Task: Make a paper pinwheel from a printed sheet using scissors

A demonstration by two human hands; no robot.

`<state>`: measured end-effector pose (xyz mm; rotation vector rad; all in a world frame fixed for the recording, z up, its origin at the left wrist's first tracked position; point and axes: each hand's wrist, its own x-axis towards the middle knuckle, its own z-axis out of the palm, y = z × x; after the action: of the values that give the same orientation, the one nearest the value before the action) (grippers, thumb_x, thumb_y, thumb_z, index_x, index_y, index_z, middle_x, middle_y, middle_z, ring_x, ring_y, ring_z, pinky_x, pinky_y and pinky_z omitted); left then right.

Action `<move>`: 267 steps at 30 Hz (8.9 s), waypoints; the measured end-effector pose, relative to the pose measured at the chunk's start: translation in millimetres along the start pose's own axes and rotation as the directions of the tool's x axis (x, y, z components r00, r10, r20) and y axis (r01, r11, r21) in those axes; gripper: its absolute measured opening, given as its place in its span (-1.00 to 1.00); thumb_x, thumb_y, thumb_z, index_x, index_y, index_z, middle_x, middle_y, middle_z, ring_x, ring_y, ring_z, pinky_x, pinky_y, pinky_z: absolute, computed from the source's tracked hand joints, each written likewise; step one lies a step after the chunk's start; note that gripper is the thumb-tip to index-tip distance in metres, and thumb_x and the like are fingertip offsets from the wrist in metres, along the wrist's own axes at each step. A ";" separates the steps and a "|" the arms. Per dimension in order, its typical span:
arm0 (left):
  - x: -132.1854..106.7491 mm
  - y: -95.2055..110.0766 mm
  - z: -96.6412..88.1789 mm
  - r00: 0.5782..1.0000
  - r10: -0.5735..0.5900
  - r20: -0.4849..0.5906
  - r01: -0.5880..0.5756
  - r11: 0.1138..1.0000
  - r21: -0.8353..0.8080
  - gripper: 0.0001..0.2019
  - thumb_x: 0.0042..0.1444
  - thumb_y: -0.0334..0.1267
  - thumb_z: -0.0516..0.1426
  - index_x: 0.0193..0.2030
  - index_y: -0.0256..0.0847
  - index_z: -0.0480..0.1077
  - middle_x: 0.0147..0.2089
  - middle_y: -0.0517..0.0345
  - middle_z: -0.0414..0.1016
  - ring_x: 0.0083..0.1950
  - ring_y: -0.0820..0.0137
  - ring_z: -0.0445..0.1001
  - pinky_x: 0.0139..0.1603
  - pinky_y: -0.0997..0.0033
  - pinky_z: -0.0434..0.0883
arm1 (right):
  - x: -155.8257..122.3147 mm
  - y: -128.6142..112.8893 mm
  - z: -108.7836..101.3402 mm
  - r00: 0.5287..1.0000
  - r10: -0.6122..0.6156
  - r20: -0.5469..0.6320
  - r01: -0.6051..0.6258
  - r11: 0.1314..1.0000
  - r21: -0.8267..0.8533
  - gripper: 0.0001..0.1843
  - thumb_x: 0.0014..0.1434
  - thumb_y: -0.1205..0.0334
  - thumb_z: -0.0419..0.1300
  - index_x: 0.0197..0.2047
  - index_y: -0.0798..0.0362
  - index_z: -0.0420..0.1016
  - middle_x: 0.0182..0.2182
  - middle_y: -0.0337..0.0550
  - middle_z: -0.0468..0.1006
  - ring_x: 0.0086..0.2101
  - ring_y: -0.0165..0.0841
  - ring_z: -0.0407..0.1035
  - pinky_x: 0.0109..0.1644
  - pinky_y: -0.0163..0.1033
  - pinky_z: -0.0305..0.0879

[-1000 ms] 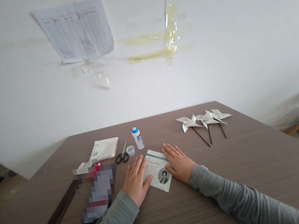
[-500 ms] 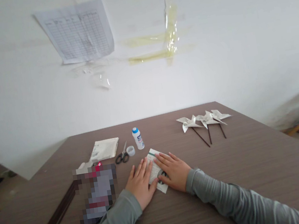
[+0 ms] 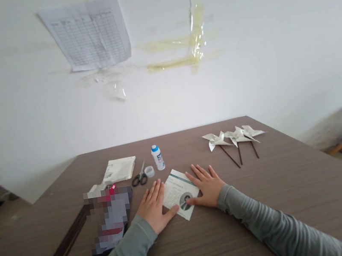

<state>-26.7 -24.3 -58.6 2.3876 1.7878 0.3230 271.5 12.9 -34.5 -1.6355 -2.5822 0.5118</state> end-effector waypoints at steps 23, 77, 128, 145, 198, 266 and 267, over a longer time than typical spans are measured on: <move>12.7 -24.5 13.1 0.994 0.108 0.027 -0.102 0.982 -0.158 -0.25 0.31 0.06 0.70 0.60 0.03 0.81 0.81 -0.29 0.64 0.85 -0.41 0.56 0.91 -0.64 0.42 | 12.5 47.8 19.1 0.855 -0.454 -0.252 0.491 0.864 0.110 -0.08 0.38 -0.34 0.80 0.64 -0.18 0.83 0.55 0.25 0.81 0.50 0.26 0.70 0.71 0.47 0.58; 7.3 -12.3 -11.6 0.977 0.094 -0.194 -0.101 0.995 -0.028 -0.62 0.69 -0.13 0.29 0.37 0.22 0.95 -0.08 -0.04 0.74 0.16 -0.04 0.69 0.45 -0.20 0.66 | 5.8 17.6 25.5 0.885 -0.225 -0.408 0.232 0.972 -0.031 -0.54 0.76 0.18 0.31 0.52 -0.16 0.92 0.08 0.10 0.85 0.05 0.02 0.79 0.26 0.12 0.74; 6.9 17.5 -33.1 0.995 -0.095 -0.040 0.099 0.987 0.130 -0.55 0.83 -0.10 0.18 0.57 0.40 0.82 0.20 -0.09 0.88 0.41 -0.13 0.67 0.79 -0.58 0.38 | -5.3 -18.5 10.9 0.949 -0.027 -0.313 -0.016 0.991 -0.134 -0.51 0.86 0.11 0.27 0.67 -0.24 0.81 0.17 0.13 0.78 0.15 0.01 0.68 0.34 0.08 0.47; 35.2 34.0 -45.5 0.990 0.064 -0.122 -0.062 0.998 0.018 -0.86 0.57 -0.30 0.42 0.01 -0.02 0.88 0.42 -0.09 0.86 0.54 -0.18 0.71 0.90 -0.77 0.30 | -5.7 -16.2 13.3 0.947 -0.032 -0.320 -0.017 0.989 -0.149 -0.51 0.84 0.10 0.29 0.66 -0.23 0.81 0.21 0.14 0.77 0.20 0.05 0.69 0.36 0.12 0.47; 42.6 37.6 -56.3 0.988 0.035 0.153 -0.035 0.999 0.002 -0.46 0.60 0.04 0.41 0.65 0.30 0.74 0.80 0.10 0.69 0.82 -0.31 0.48 0.92 -0.72 0.26 | 3.0 9.8 -10.1 0.935 0.306 -0.179 -0.296 0.952 0.083 -0.08 0.42 0.04 0.56 0.78 -0.41 0.61 0.67 0.12 0.55 0.67 0.31 0.39 0.64 0.46 0.43; 44.4 -6.8 -67.0 0.935 -0.044 0.352 0.033 0.999 0.037 -0.27 0.55 -0.21 0.41 0.79 0.39 0.62 1.07 0.05 0.20 1.09 -0.46 -0.05 0.89 -1.07 0.03 | 4.0 -27.3 -11.4 0.981 0.172 -0.094 -0.164 0.983 0.083 -0.27 0.67 -0.20 0.43 0.81 -0.57 0.61 0.87 0.01 0.40 0.89 0.40 0.02 0.91 0.78 -0.08; 42.7 -9.8 -67.2 0.934 -0.037 0.354 0.025 0.999 0.037 -0.27 0.56 -0.22 0.40 0.79 0.39 0.62 1.06 0.04 0.21 1.09 -0.46 -0.03 0.89 -1.07 0.04 | 3.8 -27.3 -11.9 0.981 0.173 -0.088 -0.165 0.983 0.084 -0.27 0.67 -0.21 0.42 0.81 -0.58 0.60 0.87 0.00 0.39 0.89 0.38 0.02 0.92 0.78 -0.09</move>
<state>-41.3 18.4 7.8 2.2553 1.6690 -0.1375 248.6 8.7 -15.7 -1.8166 -2.3403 0.5199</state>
